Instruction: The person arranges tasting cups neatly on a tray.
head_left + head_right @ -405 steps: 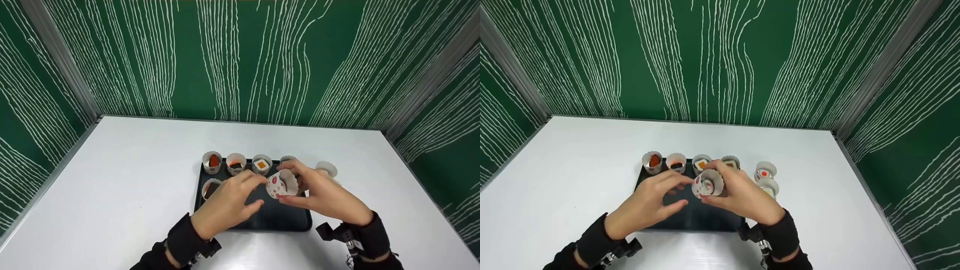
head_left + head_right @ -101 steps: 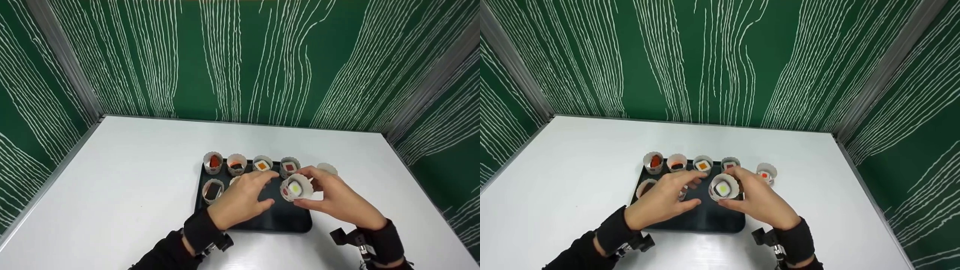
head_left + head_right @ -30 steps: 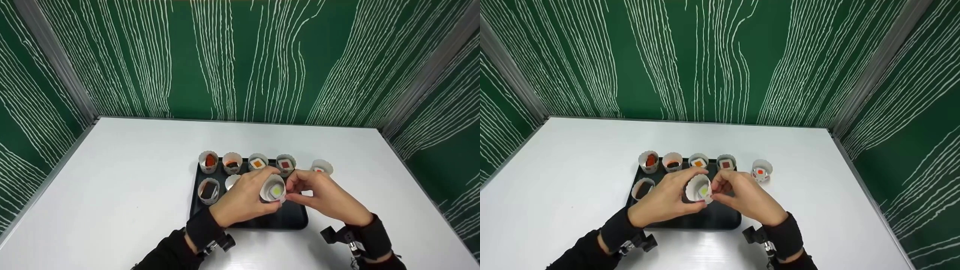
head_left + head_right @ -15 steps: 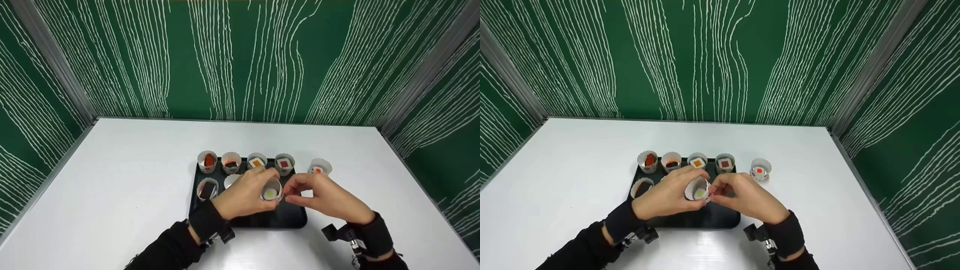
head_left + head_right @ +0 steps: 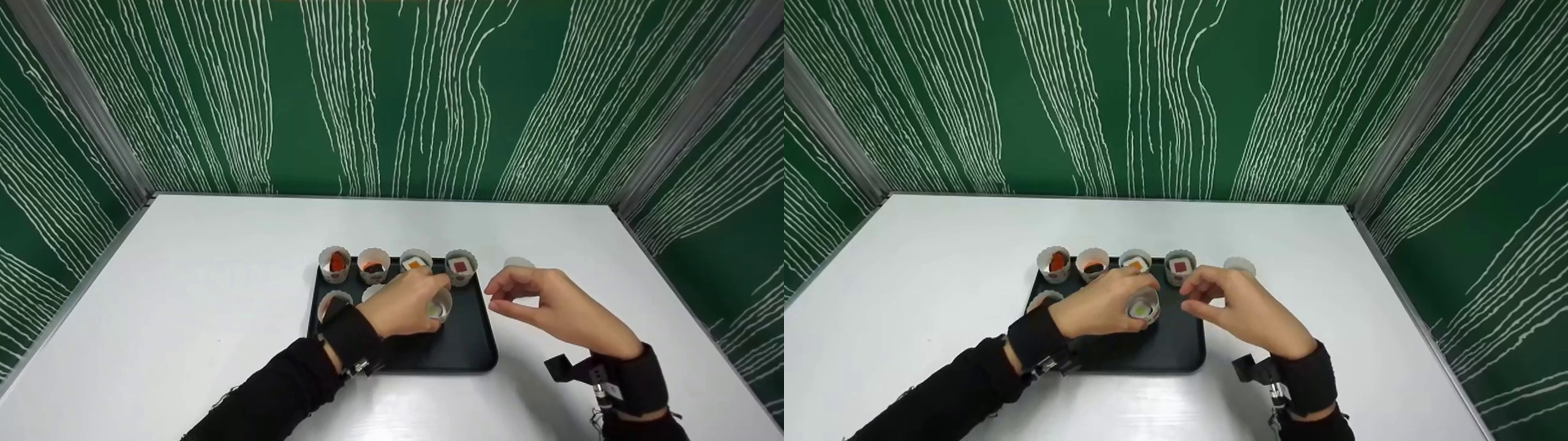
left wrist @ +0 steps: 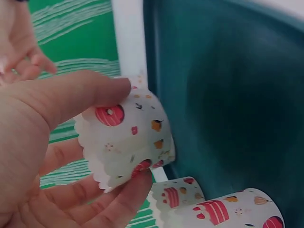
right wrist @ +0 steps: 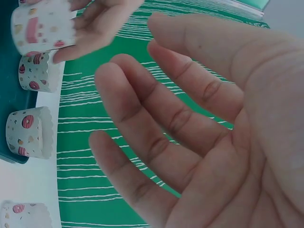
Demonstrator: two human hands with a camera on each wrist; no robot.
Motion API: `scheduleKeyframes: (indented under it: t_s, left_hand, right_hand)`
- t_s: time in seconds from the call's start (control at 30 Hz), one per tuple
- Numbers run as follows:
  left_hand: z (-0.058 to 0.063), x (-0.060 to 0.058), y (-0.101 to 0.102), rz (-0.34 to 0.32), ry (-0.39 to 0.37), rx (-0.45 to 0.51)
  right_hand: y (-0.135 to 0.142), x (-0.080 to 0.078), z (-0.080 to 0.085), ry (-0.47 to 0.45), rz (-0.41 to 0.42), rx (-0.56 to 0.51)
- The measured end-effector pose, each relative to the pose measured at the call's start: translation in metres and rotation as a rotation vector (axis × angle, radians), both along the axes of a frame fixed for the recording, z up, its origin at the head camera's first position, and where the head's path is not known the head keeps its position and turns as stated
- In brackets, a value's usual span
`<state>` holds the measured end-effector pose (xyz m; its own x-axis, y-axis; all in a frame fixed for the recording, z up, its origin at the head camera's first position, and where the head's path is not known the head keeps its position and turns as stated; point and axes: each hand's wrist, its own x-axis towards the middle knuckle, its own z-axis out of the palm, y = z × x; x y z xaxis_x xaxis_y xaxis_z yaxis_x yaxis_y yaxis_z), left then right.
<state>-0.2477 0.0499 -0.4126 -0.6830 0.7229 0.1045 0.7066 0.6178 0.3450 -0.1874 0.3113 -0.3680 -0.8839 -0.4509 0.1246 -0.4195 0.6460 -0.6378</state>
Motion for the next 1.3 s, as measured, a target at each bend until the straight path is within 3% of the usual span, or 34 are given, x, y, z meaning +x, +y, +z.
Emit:
scheduleKeyframes:
  t_s: [0.2, 0.47, 0.93, 1.3]
  left_hand:
    - [-0.005, -0.009, 0.006, -0.001, -0.015, -0.064]
    - [-0.011, -0.012, 0.009, 0.031, -0.067, -0.078]
    - [-0.016, -0.015, 0.007, 0.037, -0.004, -0.093]
    - [-0.014, -0.01, 0.005, 0.059, 0.009, -0.106]
  right_hand:
    - [0.003, 0.0, 0.001, -0.003, -0.009, 0.008]
    - [0.004, 0.0, 0.001, -0.013, -0.01, 0.003]
    - [0.005, -0.002, -0.001, -0.004, -0.009, -0.002]
    - [0.007, -0.003, -0.002, -0.012, -0.018, 0.004]
